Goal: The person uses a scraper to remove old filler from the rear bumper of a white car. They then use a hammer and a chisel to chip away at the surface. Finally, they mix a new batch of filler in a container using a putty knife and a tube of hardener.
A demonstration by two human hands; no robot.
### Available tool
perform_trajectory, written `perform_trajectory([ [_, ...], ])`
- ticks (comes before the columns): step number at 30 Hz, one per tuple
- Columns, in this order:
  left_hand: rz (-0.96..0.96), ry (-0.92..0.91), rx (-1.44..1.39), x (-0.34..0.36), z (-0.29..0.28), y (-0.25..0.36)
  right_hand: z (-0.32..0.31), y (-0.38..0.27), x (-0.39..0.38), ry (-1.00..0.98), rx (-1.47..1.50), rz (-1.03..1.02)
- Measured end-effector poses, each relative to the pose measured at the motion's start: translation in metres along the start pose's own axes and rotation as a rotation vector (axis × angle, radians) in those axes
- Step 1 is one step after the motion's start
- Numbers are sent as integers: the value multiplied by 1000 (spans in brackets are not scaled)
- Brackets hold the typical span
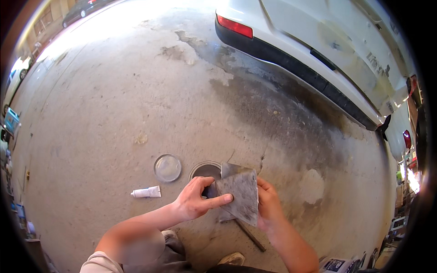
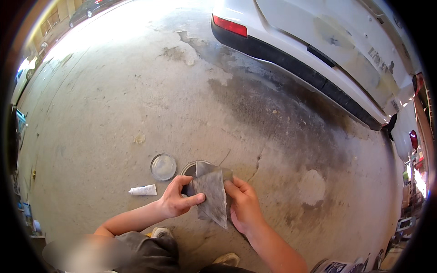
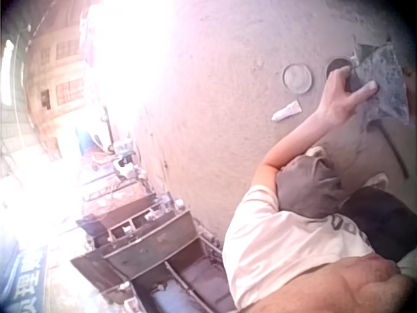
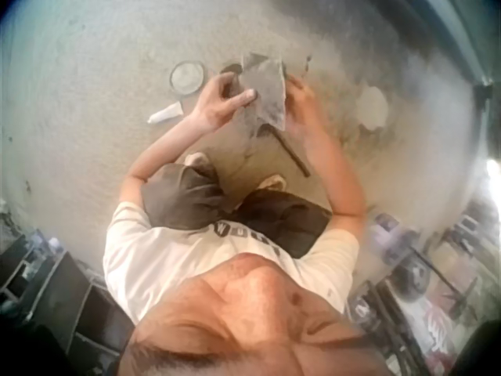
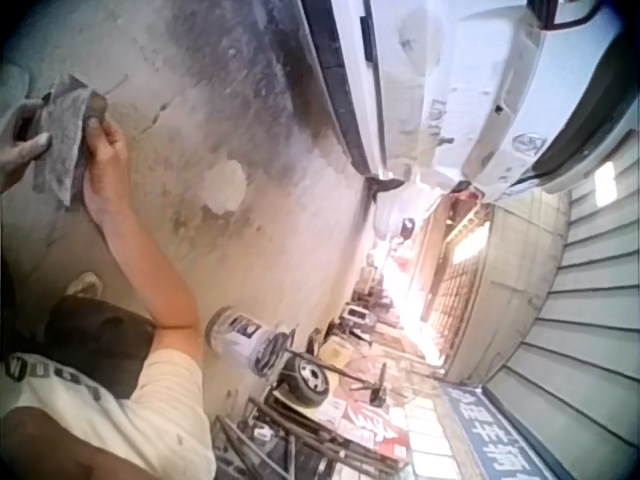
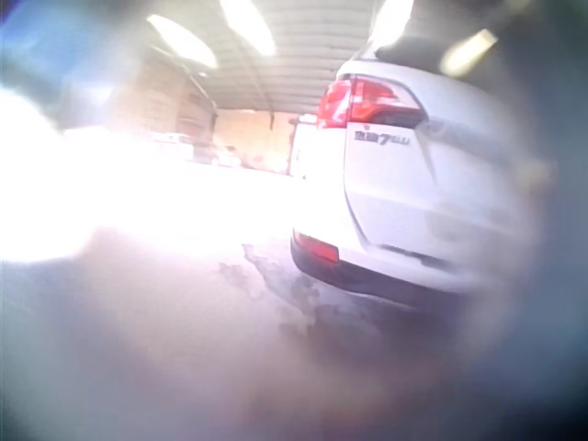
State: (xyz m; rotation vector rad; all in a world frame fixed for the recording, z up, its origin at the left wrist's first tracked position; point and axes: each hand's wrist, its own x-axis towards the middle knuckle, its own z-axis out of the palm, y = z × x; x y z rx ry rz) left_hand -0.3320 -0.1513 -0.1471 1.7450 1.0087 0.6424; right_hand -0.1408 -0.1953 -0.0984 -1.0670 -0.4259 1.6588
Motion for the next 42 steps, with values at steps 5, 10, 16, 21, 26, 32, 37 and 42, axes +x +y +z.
perform_trajectory([
  [5,733,304,380,-1,12,-53,4,-5,-5,66,17,-86],
  [10,678,255,385,-3,11,-55,-3,-10,-7,86,-33,-145],
  [16,607,264,488,-1,3,-58,0,-21,-8,121,-34,-210],
  [21,482,223,601,9,-5,-56,-24,-28,4,193,-16,-346],
  [26,12,94,-300,15,-8,-56,-6,-56,10,279,-28,-625],
  [32,-272,-317,-828,-2,-4,-11,13,-47,10,366,101,-817],
  [37,-240,-414,-811,-3,-3,1,8,-15,2,-68,71,-900],
  [42,-298,-387,-786,-13,-2,-9,23,-34,-2,-228,-862,-968],
])
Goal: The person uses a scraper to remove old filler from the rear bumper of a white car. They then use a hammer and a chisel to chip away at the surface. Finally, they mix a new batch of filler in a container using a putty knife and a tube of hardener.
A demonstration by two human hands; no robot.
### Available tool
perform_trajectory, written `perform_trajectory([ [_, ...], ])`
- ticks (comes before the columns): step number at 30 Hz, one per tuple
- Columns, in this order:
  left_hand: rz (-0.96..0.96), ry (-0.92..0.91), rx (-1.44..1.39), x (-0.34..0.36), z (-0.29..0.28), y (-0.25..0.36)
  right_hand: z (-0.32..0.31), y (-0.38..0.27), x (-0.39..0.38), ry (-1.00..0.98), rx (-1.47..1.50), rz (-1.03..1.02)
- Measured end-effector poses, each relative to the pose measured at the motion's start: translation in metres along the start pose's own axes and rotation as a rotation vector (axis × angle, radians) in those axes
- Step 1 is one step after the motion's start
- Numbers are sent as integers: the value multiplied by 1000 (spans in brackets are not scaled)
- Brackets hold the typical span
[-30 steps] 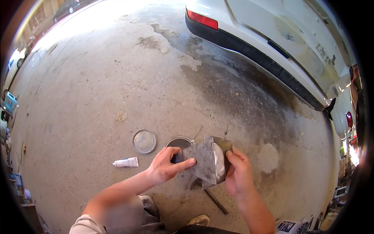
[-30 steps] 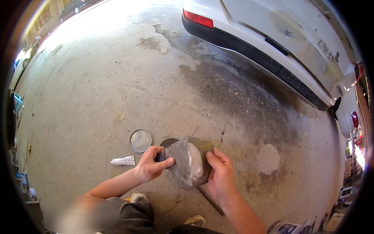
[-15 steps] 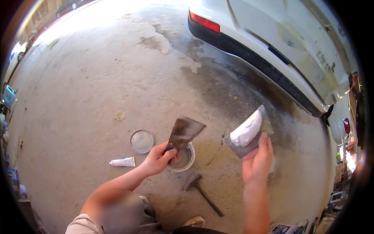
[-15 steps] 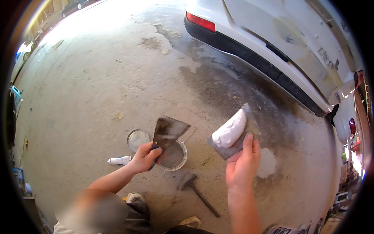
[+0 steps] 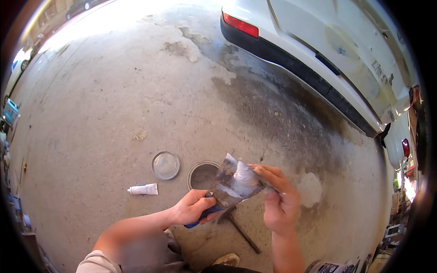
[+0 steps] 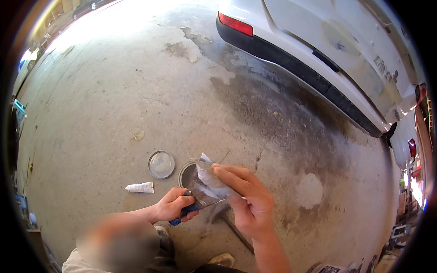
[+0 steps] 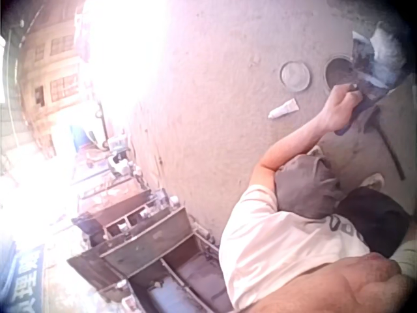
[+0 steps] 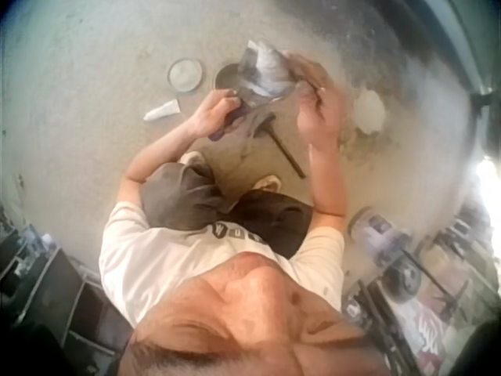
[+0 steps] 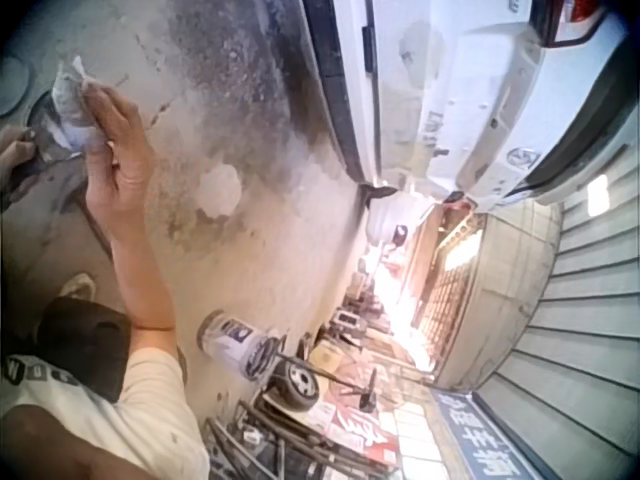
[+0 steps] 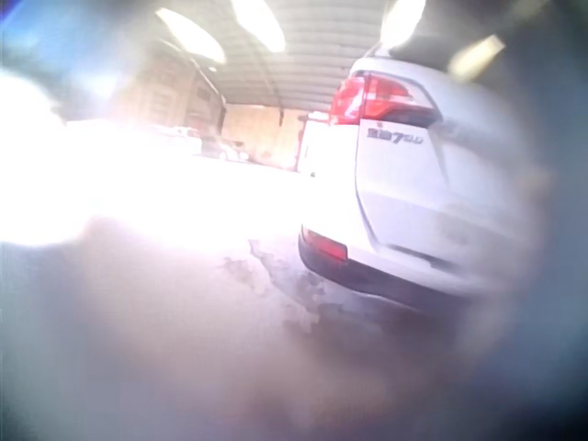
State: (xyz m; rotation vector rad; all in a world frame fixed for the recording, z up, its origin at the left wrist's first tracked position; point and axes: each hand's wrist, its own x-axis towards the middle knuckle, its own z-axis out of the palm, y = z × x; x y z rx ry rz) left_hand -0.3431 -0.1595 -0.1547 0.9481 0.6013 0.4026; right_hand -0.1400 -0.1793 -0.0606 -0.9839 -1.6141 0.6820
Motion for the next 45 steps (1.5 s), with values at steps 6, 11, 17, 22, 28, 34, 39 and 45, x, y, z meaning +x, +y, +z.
perform_trajectory([
  [6,3,5,-3,1,-1,-10,-4,7,-1,-190,-144,3],
  [11,6,23,-5,-1,-1,-10,-7,7,-2,-240,-193,80],
  [17,-6,29,-24,-2,-3,-10,-14,6,-4,-303,-245,171],
  [22,-5,44,2,-4,-4,-11,-18,7,-7,-321,-290,214],
  [28,-6,61,30,-3,-9,-15,-22,5,-9,-340,-346,289],
  [34,45,95,-11,-8,-12,-5,-30,10,-15,-417,-502,328],
  [39,52,79,-95,-10,-10,19,-41,40,-23,-189,-636,745],
  [45,-200,-227,-117,-5,-1,7,-56,90,-23,-245,1101,934],
])
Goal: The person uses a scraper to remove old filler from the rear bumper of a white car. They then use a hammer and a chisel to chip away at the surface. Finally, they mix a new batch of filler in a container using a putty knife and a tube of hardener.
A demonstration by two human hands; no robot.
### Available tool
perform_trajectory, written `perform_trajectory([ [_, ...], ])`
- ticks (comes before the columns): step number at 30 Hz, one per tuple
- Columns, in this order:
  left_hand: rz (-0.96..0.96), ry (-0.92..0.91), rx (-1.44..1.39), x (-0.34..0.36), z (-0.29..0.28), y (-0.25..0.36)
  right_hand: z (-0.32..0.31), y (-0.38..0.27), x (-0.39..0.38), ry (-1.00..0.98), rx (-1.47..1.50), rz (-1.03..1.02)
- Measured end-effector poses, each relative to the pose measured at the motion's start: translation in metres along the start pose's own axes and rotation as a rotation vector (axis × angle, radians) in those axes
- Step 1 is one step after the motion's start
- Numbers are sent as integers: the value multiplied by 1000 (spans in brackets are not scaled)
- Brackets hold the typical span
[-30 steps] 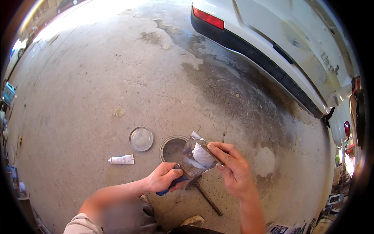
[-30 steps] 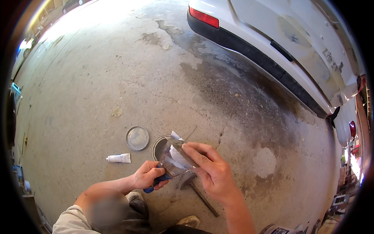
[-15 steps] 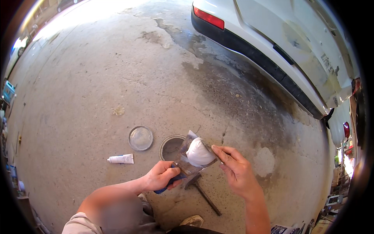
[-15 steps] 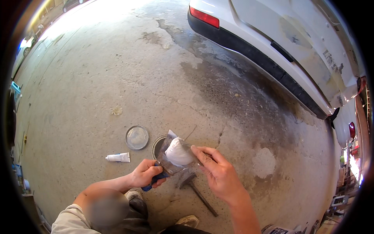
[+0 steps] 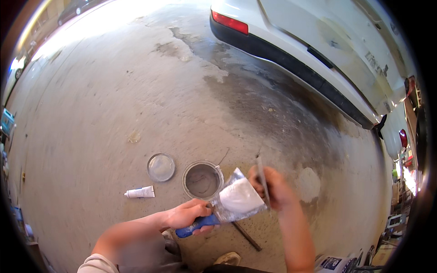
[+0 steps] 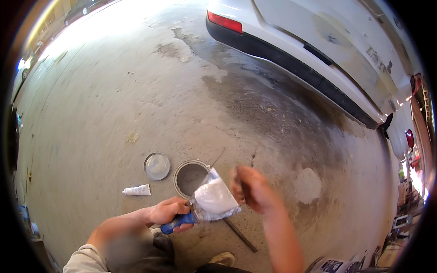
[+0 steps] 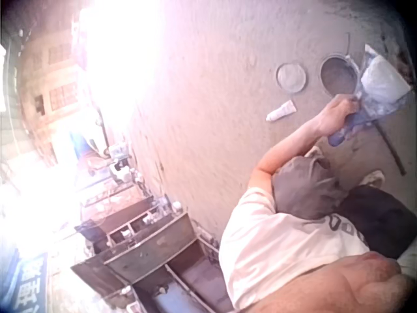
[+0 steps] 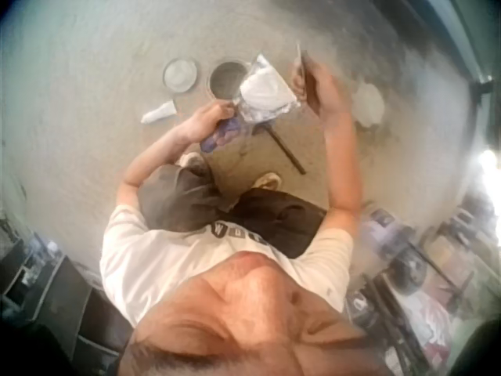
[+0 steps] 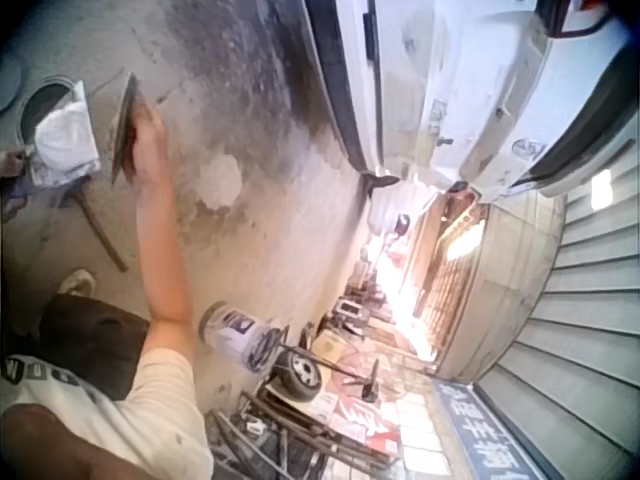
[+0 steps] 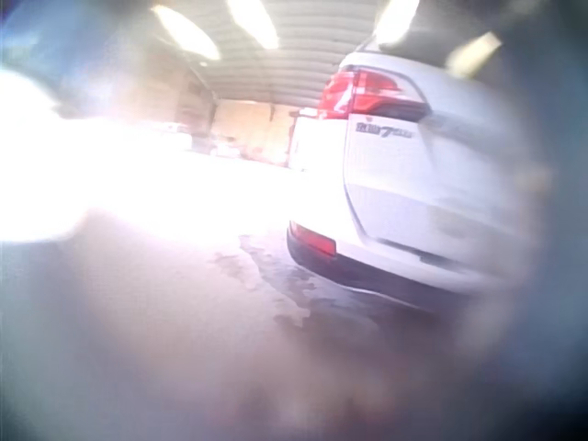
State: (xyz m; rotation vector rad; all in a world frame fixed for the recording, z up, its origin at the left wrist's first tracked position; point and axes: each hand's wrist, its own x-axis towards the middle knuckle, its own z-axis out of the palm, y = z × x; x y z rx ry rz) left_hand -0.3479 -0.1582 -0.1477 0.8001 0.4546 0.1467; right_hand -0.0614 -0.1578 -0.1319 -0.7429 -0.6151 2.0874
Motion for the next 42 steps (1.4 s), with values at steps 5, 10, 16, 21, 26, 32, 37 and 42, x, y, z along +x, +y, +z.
perform_trajectory([
  [5,13,26,-33,-3,0,1,33,14,0,189,-208,243],
  [10,157,162,-83,-14,-9,6,7,27,0,462,-609,-151],
  [16,174,306,171,-11,-11,1,69,2,-20,467,-1310,-512],
  [21,287,384,149,-15,-8,9,55,7,-21,562,-1588,-595],
  [26,189,441,468,-18,-6,9,66,3,-24,552,-1864,-734],
  [32,188,466,523,-17,-3,8,68,19,-18,570,-2031,-667],
  [37,200,304,219,-18,-12,-1,29,21,-12,701,-1747,-475],
  [42,0,105,5,-17,-6,6,22,10,-11,340,-225,-233],
])
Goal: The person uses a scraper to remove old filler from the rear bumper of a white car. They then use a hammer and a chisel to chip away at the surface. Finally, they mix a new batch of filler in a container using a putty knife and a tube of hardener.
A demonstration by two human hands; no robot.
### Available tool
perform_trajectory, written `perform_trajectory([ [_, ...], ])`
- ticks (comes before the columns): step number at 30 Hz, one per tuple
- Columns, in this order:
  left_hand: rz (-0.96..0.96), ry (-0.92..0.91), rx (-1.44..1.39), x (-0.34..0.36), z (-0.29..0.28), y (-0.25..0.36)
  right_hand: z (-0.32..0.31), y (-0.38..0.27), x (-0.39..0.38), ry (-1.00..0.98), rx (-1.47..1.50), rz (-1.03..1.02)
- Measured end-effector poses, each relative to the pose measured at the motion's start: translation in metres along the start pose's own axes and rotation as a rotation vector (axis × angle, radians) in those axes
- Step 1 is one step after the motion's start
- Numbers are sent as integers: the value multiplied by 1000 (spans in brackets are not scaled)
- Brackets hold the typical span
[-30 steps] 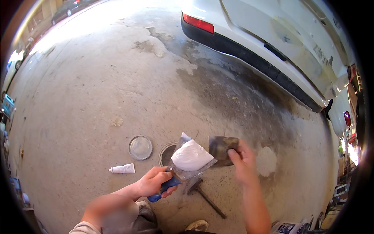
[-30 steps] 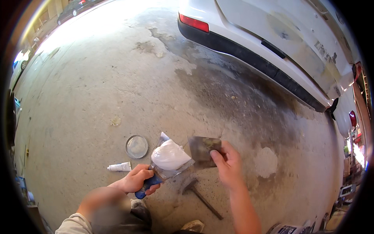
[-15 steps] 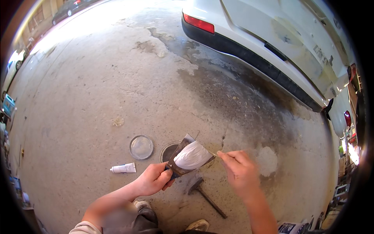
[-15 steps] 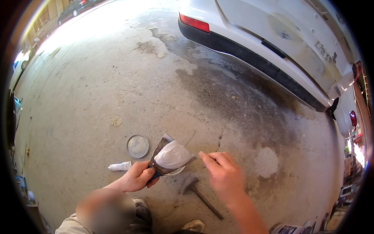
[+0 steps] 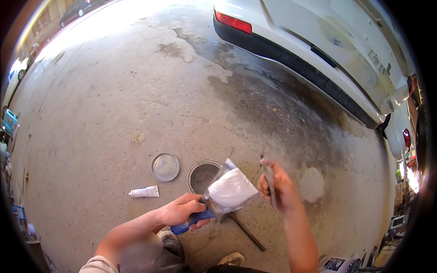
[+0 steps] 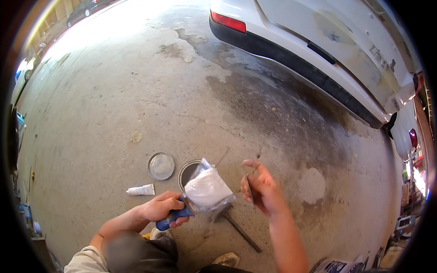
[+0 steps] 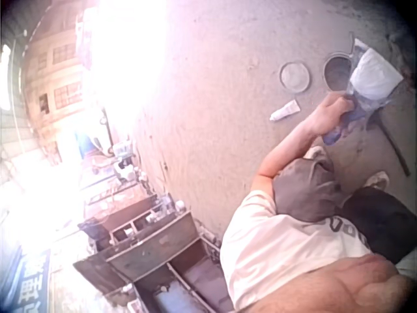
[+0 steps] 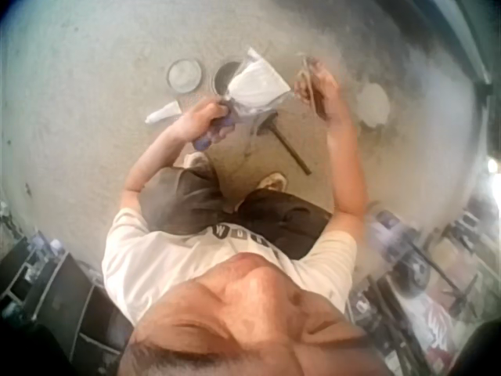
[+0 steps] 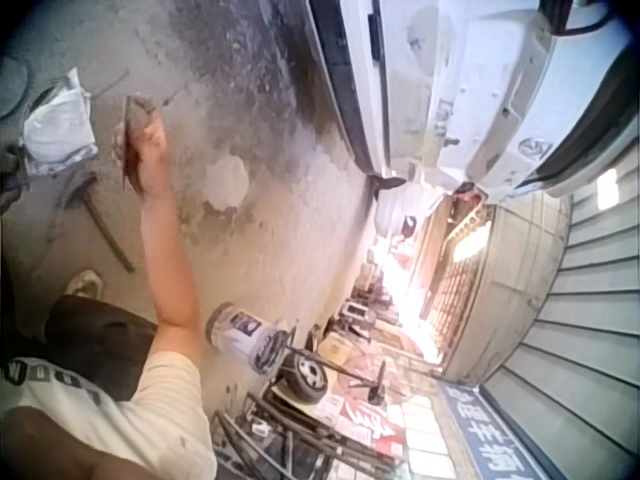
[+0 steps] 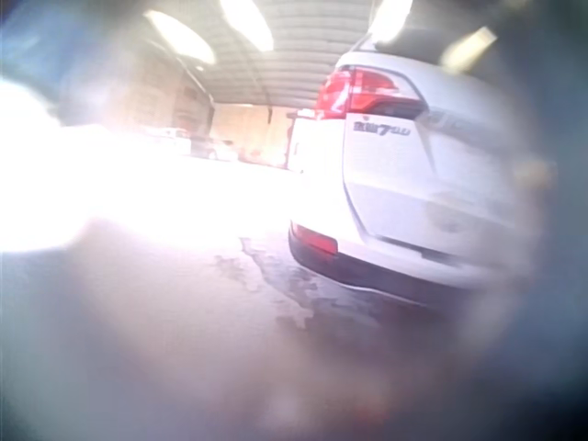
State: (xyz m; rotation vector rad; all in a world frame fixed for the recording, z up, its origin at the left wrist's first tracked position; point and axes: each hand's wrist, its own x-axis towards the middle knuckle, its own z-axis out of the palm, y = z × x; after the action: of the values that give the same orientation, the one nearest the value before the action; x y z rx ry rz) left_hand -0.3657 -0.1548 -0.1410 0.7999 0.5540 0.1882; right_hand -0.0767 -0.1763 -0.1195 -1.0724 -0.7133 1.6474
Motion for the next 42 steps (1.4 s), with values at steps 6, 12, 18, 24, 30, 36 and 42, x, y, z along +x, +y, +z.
perform_trajectory([
  [6,-25,-64,18,6,3,-2,29,17,-1,-271,304,164],
  [12,20,5,6,-6,7,4,10,30,-4,-420,253,345],
  [18,65,9,102,-6,2,8,-12,40,8,-1,196,193],
  [24,-151,-141,154,7,18,2,20,26,35,-200,465,106],
  [30,-85,-18,113,3,15,8,23,67,35,-167,266,202],
  [36,127,119,123,1,0,-3,6,59,45,358,413,-307],
  [42,174,252,129,11,-1,-7,50,34,24,389,419,-626],
])
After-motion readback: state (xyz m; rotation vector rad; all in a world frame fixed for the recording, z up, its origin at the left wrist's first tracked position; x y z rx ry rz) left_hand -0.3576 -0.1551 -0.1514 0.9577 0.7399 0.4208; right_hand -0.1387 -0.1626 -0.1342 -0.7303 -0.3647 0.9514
